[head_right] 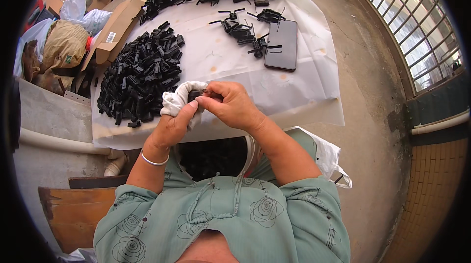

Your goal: Cleaning and inspecting small black plastic components using a white cloth on an assembly line.

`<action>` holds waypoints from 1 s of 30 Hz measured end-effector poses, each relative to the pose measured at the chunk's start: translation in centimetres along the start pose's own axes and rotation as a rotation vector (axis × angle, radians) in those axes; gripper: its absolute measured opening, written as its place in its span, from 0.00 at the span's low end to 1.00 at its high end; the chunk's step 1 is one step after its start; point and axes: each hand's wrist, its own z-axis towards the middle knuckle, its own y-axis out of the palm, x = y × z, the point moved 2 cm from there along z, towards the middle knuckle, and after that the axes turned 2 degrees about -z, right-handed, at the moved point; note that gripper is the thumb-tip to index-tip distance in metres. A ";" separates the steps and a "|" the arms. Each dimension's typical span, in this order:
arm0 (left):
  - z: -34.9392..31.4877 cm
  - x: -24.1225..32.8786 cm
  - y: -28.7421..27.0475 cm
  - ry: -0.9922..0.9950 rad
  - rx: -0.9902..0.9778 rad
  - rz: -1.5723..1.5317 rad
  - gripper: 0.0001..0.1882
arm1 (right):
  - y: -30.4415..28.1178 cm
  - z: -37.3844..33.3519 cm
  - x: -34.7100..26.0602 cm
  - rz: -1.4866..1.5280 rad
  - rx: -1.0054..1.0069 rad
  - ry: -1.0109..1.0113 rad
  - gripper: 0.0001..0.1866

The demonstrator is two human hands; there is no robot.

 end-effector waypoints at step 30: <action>13.4 4.3 -2.6 0.580 0.214 1.350 0.25 | 0.6 -0.1 1.3 -0.392 0.126 -0.295 0.12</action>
